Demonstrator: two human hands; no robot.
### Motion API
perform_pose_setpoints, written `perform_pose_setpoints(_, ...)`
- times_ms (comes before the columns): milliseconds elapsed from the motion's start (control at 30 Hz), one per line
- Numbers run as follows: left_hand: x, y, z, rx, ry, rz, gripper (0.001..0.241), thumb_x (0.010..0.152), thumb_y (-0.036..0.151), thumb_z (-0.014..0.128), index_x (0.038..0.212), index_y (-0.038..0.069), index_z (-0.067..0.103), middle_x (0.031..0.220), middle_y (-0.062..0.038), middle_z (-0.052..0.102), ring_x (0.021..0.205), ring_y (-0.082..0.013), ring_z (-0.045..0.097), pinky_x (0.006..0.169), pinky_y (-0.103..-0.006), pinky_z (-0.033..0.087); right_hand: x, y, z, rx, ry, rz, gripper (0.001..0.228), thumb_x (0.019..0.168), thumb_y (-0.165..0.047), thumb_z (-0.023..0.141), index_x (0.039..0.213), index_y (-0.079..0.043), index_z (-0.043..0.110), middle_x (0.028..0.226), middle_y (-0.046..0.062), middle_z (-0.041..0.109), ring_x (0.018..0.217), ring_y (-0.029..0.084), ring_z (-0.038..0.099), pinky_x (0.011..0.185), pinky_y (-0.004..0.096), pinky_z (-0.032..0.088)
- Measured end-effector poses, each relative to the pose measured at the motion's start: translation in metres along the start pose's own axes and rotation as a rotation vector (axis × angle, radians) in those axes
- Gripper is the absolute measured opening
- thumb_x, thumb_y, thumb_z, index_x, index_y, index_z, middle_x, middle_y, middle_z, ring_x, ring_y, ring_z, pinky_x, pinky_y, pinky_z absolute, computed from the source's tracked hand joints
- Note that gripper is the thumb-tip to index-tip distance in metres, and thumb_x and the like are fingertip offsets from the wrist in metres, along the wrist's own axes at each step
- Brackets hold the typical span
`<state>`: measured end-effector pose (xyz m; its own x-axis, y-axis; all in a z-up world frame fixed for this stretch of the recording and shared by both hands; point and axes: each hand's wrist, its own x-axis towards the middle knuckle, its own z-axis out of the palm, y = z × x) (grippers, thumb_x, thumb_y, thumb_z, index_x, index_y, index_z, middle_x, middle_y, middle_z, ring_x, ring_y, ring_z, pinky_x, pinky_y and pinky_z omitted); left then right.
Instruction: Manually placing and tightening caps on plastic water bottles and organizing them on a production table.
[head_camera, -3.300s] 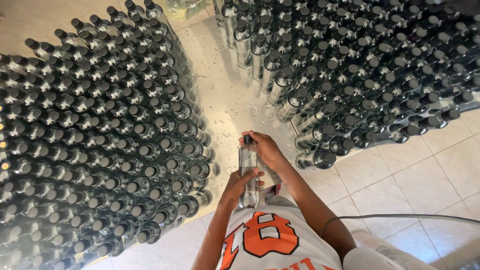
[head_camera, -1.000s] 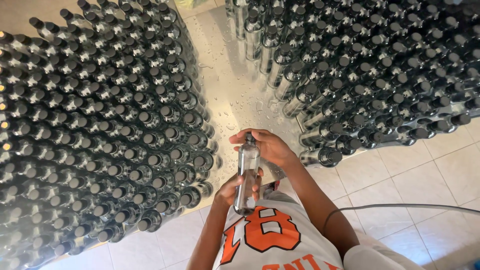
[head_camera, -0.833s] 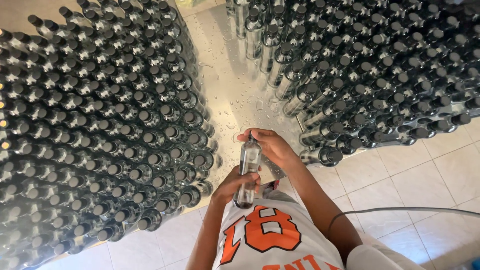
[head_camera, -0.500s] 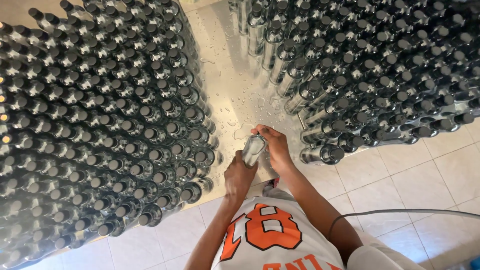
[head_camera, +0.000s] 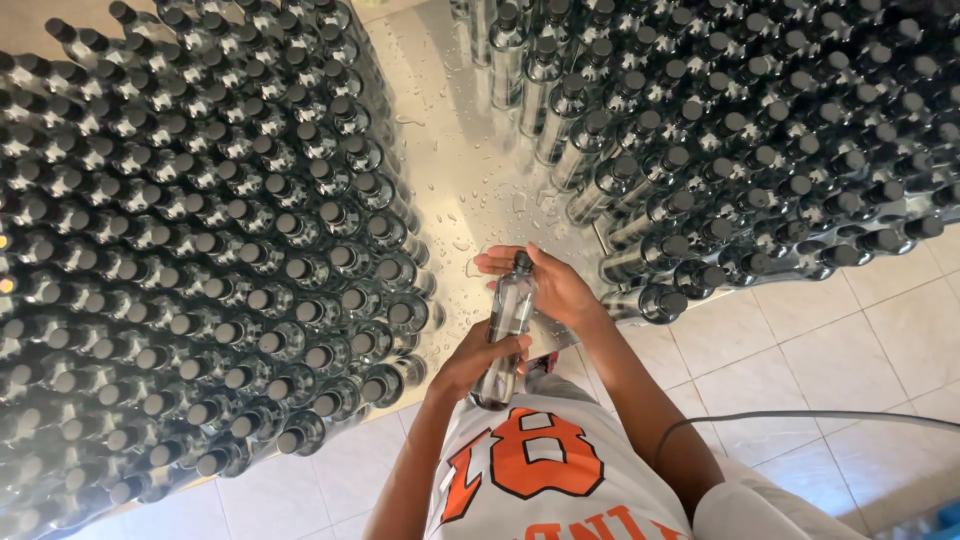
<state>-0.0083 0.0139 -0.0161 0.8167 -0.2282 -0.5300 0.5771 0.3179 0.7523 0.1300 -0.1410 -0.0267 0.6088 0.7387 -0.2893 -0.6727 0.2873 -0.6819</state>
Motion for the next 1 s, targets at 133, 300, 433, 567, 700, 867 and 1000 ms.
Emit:
perform_pose_setpoints(133, -0.007, 0.007, 0.001, -0.01, 0.004, -0.022, 0.034, 0.087, 0.022, 0.085, 0.111, 0.0, 0.073, 0.086, -0.017, 0.076, 0.077, -0.027, 0.077, 0.074, -0.0433, 0.067, 0.01, 0.025, -0.017, 0.065, 0.107, -0.036, 0.046, 0.111, -0.044, 0.058, 0.13, -0.004, 0.07, 0.144, 0.02, 0.073, 0.144, 0.03, 0.063, 0.123, 0.051, 0.046)
perform_pose_setpoints(300, 0.0, 0.007, 0.014, 0.755, 0.409, -0.259, 0.101, 0.084, 0.06, 0.082, 0.163, 0.007, 0.047, 0.134, -0.024, 0.075, 0.127, -0.0391, 0.073, 0.103, -0.0522, 0.062, -0.004, 0.029, 0.009, -0.141, 0.338, -0.105, 0.036, 0.114, -0.033, 0.062, 0.124, -0.003, 0.077, 0.128, 0.015, 0.079, 0.132, 0.023, 0.066, 0.121, 0.042, 0.046)
perform_pose_setpoints(433, 0.004, 0.003, 0.013, 0.854, 0.426, -0.252, 0.08, 0.086, 0.061, 0.081, 0.148, 0.018, 0.056, 0.132, -0.016, 0.078, 0.126, -0.0387, 0.074, 0.108, -0.0518, 0.059, -0.007, 0.029, 0.019, -0.228, 0.584, -0.038, 0.04, 0.109, -0.046, 0.069, 0.119, -0.009, 0.083, 0.122, 0.012, 0.08, 0.12, 0.021, 0.071, 0.11, 0.038, 0.052)
perform_pose_setpoints(567, 0.014, -0.008, 0.01, 0.732, 0.459, -0.232, 0.09, 0.081, 0.064, 0.083, 0.152, 0.016, 0.055, 0.136, -0.017, 0.076, 0.128, -0.0387, 0.073, 0.107, -0.052, 0.06, -0.018, 0.014, 0.036, -0.342, 0.463, -0.09, 0.054, 0.119, -0.037, 0.052, 0.16, -0.002, 0.056, 0.163, 0.028, 0.052, 0.158, 0.047, 0.037, 0.128, 0.054, 0.033)
perform_pose_setpoints(700, 0.015, -0.002, 0.012, 0.771, 0.462, -0.21, 0.079, 0.082, 0.06, 0.084, 0.144, 0.018, 0.058, 0.13, -0.016, 0.078, 0.123, -0.0381, 0.075, 0.106, -0.0523, 0.06, -0.022, 0.005, 0.037, -0.301, 0.526, -0.062, 0.044, 0.114, -0.039, 0.062, 0.148, -0.013, 0.071, 0.144, 0.007, 0.068, 0.128, 0.019, 0.056, 0.105, 0.035, 0.041)
perform_pose_setpoints(867, 0.005, 0.006, 0.027, 0.897, 0.527, -0.11, 0.067, 0.093, 0.051, 0.077, 0.144, 0.012, 0.056, 0.125, -0.022, 0.078, 0.118, -0.0439, 0.076, 0.104, -0.0574, 0.061, -0.019, 0.022, 0.004, -0.259, 0.617, -0.109, 0.038, 0.112, -0.022, 0.067, 0.145, -0.002, 0.071, 0.14, 0.02, 0.071, 0.129, 0.03, 0.058, 0.1, 0.044, 0.041)
perform_pose_setpoints(1000, 0.004, 0.014, 0.023, 0.927, 0.506, -0.097, 0.069, 0.093, 0.049, 0.079, 0.145, 0.009, 0.057, 0.124, -0.023, 0.078, 0.117, -0.0445, 0.076, 0.103, -0.0572, 0.061, -0.016, 0.019, 0.009, -0.163, 0.595, -0.107, 0.041, 0.109, -0.031, 0.072, 0.14, -0.006, 0.072, 0.133, 0.007, 0.075, 0.117, 0.017, 0.063, 0.091, 0.036, 0.042)
